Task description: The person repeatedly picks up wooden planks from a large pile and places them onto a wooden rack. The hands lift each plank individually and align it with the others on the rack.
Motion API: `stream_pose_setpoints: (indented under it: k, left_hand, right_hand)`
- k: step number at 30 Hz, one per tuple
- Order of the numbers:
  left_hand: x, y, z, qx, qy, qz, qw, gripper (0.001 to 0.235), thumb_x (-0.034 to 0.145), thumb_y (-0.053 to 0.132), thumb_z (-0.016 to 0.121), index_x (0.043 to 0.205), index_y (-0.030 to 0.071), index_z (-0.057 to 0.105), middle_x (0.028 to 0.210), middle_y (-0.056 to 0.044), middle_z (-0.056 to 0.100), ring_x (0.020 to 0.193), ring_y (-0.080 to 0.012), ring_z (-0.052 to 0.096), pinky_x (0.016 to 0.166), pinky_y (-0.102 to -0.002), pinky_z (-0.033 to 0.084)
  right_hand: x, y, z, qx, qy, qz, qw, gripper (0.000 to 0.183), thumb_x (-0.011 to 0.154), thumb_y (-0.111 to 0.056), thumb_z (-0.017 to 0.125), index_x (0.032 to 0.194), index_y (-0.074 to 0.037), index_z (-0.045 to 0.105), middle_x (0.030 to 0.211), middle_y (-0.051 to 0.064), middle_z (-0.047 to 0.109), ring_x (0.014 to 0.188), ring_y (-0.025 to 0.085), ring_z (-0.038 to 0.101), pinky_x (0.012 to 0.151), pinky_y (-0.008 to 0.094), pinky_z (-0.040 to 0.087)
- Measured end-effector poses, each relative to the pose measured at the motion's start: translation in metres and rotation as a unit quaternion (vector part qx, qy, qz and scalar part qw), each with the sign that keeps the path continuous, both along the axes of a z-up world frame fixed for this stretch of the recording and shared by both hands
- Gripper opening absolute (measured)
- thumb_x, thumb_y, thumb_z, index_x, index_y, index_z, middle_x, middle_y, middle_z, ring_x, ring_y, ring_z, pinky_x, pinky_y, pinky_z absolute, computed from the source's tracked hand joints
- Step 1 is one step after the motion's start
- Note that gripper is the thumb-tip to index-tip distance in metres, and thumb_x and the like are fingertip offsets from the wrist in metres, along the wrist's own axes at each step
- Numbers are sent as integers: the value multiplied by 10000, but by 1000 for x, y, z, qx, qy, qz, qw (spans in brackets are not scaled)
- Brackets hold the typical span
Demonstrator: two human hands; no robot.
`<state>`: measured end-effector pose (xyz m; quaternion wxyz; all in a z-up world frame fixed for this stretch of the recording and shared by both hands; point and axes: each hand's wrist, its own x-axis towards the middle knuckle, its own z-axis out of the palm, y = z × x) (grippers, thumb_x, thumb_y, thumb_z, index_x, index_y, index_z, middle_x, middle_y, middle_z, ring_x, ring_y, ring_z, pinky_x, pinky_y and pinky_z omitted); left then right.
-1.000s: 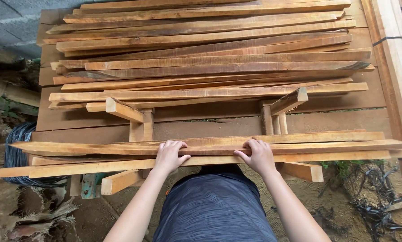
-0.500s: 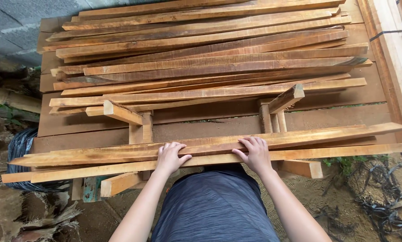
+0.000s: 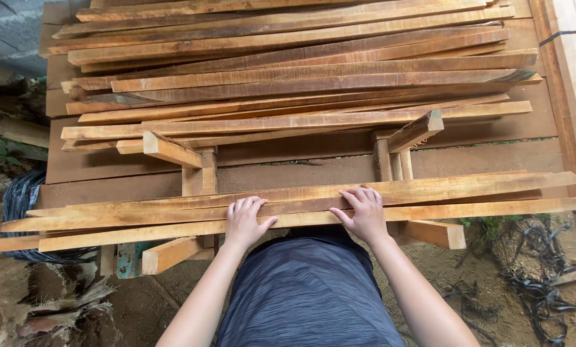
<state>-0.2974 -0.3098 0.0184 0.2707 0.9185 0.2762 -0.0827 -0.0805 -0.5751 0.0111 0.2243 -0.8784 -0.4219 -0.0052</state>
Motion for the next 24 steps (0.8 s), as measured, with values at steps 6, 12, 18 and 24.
stream_pose_setpoints:
  k: [6,12,18,24]
  left_hand:
    - [4,1,9,-19,27,-14,999,551,805,501,779,1261,219,654,1281,17,613,1290,-218,516,1119,-489,339]
    - [7,4,-7,-36,43,-24,998,541,791,472,801,1228,201,633,1295,8,589,1315,-227,502,1122,-507,367]
    - [14,9,-3,-53,81,-45,994,510,814,461,795,1188,190,577,1222,-17,617,1279,-239,553,1122,-499,385]
    - [38,22,11,-66,130,-75,987,381,913,492,685,1169,212,649,1163,-7,681,1207,-235,615,1059,-466,419]
  right_hand:
    - [-4,7,1,-56,4,-12,998,472,789,-643,751,1073,-268,712,1068,-73,680,1092,161,623,1043,418,408]
    - [-3,9,-1,-72,22,-13,997,451,767,-640,767,1050,-294,707,1066,-75,665,1097,168,613,1028,432,417]
    - [-3,15,1,-101,44,-13,994,488,772,-651,765,1029,-253,651,1005,-38,666,1057,180,634,1004,415,438]
    - [8,40,13,-157,47,26,986,481,828,-685,681,893,-209,658,882,-25,634,973,189,633,943,406,469]
